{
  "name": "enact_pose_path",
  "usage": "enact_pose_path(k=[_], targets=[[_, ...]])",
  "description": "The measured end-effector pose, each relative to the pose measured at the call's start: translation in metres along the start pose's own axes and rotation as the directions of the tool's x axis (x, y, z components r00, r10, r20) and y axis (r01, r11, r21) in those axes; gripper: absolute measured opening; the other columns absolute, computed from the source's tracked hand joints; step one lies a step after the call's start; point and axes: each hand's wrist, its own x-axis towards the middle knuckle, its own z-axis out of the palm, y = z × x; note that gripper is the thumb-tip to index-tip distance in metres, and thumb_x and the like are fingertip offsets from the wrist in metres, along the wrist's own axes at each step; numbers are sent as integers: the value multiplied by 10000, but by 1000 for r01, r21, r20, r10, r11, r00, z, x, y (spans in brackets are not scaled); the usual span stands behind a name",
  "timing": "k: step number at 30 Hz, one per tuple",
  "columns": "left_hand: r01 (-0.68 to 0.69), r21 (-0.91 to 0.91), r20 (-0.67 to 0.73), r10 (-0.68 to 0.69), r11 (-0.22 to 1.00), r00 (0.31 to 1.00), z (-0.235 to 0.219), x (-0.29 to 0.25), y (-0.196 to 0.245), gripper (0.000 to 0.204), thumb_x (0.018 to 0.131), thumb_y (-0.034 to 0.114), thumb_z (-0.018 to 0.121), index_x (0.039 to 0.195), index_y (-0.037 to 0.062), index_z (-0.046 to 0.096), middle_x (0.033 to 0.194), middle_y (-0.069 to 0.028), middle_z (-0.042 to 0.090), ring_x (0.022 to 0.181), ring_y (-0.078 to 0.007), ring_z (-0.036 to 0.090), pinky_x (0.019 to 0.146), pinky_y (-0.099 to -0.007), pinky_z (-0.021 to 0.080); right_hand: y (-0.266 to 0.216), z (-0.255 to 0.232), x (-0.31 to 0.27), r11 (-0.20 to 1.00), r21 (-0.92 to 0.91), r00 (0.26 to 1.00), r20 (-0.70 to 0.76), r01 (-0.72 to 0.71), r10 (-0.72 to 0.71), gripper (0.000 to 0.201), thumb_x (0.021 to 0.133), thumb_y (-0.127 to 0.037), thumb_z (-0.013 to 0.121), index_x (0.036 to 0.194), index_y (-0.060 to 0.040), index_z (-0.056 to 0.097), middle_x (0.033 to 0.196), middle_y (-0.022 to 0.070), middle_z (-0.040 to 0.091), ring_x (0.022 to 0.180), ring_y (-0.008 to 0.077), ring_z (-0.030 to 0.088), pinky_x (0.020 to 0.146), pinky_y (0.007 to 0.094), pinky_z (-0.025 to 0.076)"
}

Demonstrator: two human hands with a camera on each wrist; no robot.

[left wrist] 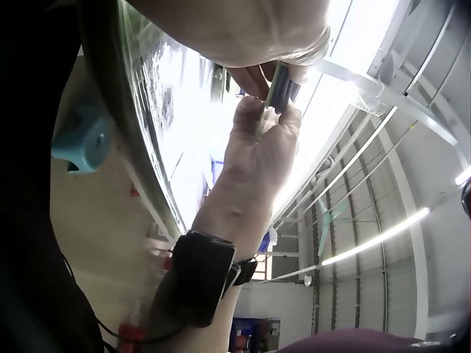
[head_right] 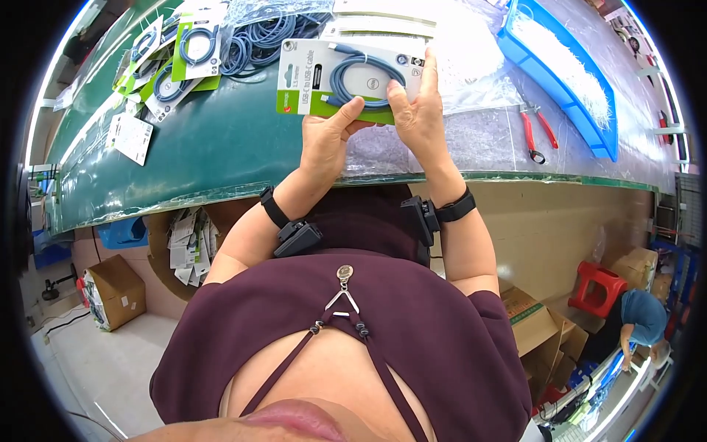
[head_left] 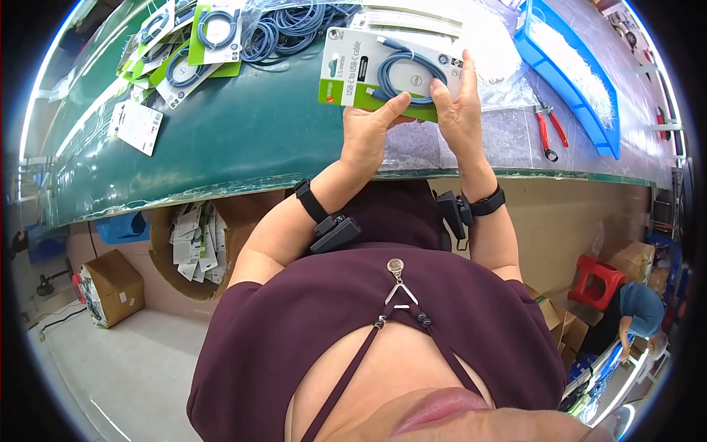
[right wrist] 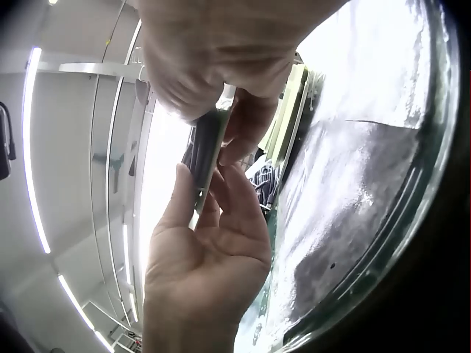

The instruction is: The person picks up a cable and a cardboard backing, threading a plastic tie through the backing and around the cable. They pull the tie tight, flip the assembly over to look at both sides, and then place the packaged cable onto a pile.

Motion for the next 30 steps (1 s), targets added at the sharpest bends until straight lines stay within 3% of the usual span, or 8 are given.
enact_pose_path(k=[2, 6, 9, 14, 18, 21, 26, 30], targets=[[-4, 6, 7, 4, 1000, 1000, -2, 0, 0, 351, 834, 35, 700, 1150, -2, 551, 1019, -98, 651, 895, -188, 663, 742, -315, 583, 1, -4, 1, 999, 33, 999, 39, -1, 0, 784, 881, -129, 651, 1469, 39, 160, 1367, 251, 373, 1138, 214, 526, 934, 310, 459], [-2, 91, -17, 3, 996, 1000, -7, 0, 5, 368, 825, 21, 704, 1157, -10, 550, 1019, -102, 648, 885, -194, 662, 731, -320, 587, 2, -12, -2, 977, 132, 984, 78, -168, 159, 743, 883, -176, 677, 1453, 22, 243, 1331, 215, 425, 1126, 204, 529, 922, 309, 464], [-5, 227, 25, -1, 974, 1000, -10, 0, 7, 388, 811, -13, 704, 1166, -13, 546, 1019, -104, 644, 878, -198, 657, 723, -319, 587, 10, -30, 8, 958, -285, 975, 202, -37, 98, 690, 875, -214, 696, 1417, 11, 332, 1276, 170, 481, 1094, 199, 542, 904, 305, 474], [6, 186, 10, -8, 982, 1000, -10, -2, 1, 408, 797, -40, 705, 1170, -17, 542, 1019, -105, 640, 874, -202, 654, 719, -321, 584, 7, -23, 8, 971, -218, 981, 141, -103, 136, 550, 843, -177, 706, 1327, -55, 477, 1225, 161, 551, 1127, 290, 542, 957, 370, 435], [-4, 151, -28, 8, 989, 1000, -9, -2, -1, 387, 791, -67, 696, 1148, -19, 557, 1020, -102, 643, 886, -189, 647, 717, -307, 574, 16, -17, 5, 958, -286, 982, 181, -6, 60, 729, 845, -158, 715, 1438, -28, 311, 1259, 160, 487, 1102, 209, 531, 924, 297, 459], [-84, 237, -1, 86, 968, 996, -12, 2, -6, 362, 779, -93, 692, 1117, -35, 578, 1017, -95, 649, 890, -164, 641, 730, -287, 558, 9, 5, -13, 978, -192, 995, -60, -87, 77, 849, 822, -87, 692, 1491, -66, 171, 1296, 181, 452, 1139, 232, 507, 963, 315, 436], [-213, 316, 26, 216, 925, 976, -11, -3, -7, 352, 767, -101, 699, 1098, -53, 590, 1009, -90, 655, 891, -138, 633, 743, -263, 542, 7, 8, -10, 991, -64, 993, 8, -116, 117, 954, 757, -63, 646, 1493, -60, 39, 1290, 285, 311, 1202, 385, 403, 1004, 441, 378], [-224, 504, 32, 241, 834, 970, -7, -7, -2, 353, 761, -88, 715, 1092, -68, 593, 1015, -94, 656, 871, -130, 634, 748, -253, 536, -1, 14, -9, 954, -296, 996, -92, -40, 13, 889, 748, -28, 575, 1489, -54, 84, 1241, 256, 346, 1127, 361, 434, 993, 425, 383]])
